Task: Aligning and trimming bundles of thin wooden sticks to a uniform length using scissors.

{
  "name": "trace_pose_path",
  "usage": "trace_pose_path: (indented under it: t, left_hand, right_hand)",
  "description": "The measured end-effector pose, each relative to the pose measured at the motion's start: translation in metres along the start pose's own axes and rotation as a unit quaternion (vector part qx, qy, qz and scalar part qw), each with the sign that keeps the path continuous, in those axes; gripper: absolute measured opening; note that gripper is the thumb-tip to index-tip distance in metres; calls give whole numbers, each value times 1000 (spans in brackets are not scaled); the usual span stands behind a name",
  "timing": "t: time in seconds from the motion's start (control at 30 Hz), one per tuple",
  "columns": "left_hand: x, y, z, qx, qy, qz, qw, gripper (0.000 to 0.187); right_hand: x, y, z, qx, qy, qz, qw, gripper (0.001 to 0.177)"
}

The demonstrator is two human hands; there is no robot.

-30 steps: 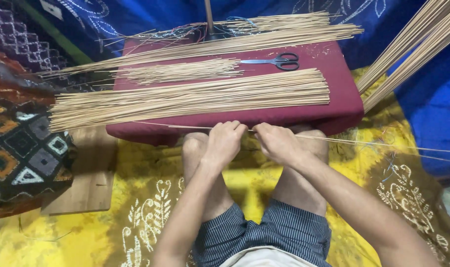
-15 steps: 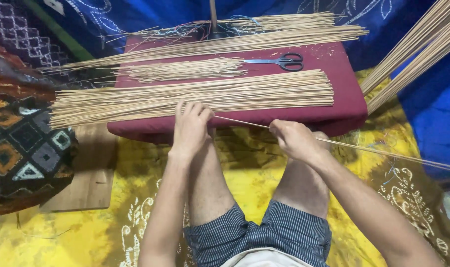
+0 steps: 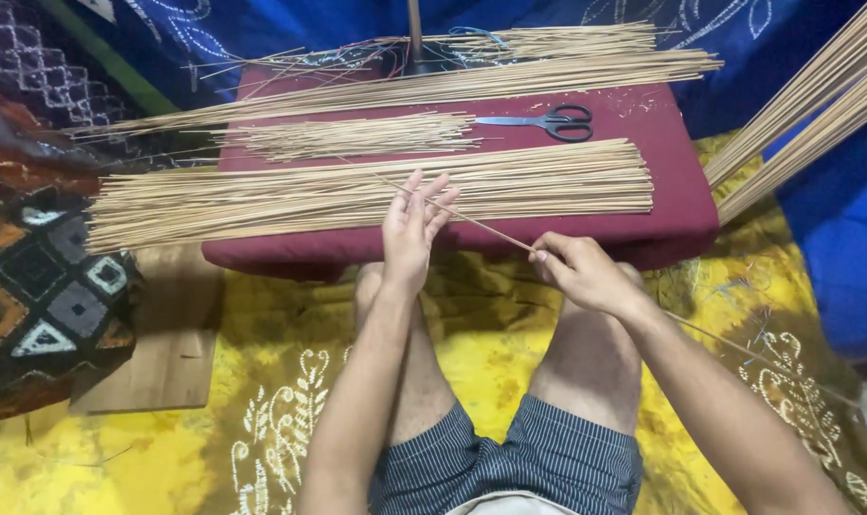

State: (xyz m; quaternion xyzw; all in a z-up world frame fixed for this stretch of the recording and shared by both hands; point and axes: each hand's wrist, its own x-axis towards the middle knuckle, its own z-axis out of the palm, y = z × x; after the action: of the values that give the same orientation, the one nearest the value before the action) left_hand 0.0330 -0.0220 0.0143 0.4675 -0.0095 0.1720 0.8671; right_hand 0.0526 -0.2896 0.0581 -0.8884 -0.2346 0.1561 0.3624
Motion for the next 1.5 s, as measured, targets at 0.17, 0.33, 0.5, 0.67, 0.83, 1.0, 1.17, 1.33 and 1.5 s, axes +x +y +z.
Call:
trace_pose_path:
  t: [0.17, 0.33, 0.5, 0.67, 0.83, 1.0, 1.17, 1.33, 1.5]
  left_hand:
    - [22, -10, -6, -24, 1, 8, 1000, 35]
    - [24, -20, -6, 16, 36, -15, 999, 25]
    - [22, -25, -5, 49, 66, 4, 997, 23]
    - [22, -23, 1, 72, 74, 5, 995, 22]
    - [25, -20, 6, 89, 81, -7, 993, 24]
    - [28, -22, 8, 91, 75, -10, 993, 25]
    - [30, -27, 10, 87, 73, -8, 993, 25]
    - [31, -28, 10, 85, 70, -4, 994, 25]
    - [33, -20, 19, 113, 66, -42, 990, 19]
  right_hand:
    - [10, 25, 5, 149, -67, 50, 985, 21]
    - [11, 0, -14, 219, -133, 98, 962, 23]
    - [49, -51, -62, -57, -71, 23, 996, 28]
    - [164, 48, -102, -295, 111, -23, 949, 22]
    - [224, 63, -103, -393, 74, 48, 915, 29]
    - [238, 65, -104, -428, 18, 59, 902, 34]
    - [209, 23, -132, -449, -24, 76, 890, 57]
    - [171, -26, -158, -422, -50, 128, 896, 49]
    - [130, -92, -153, -328, -98, 128, 931, 39]
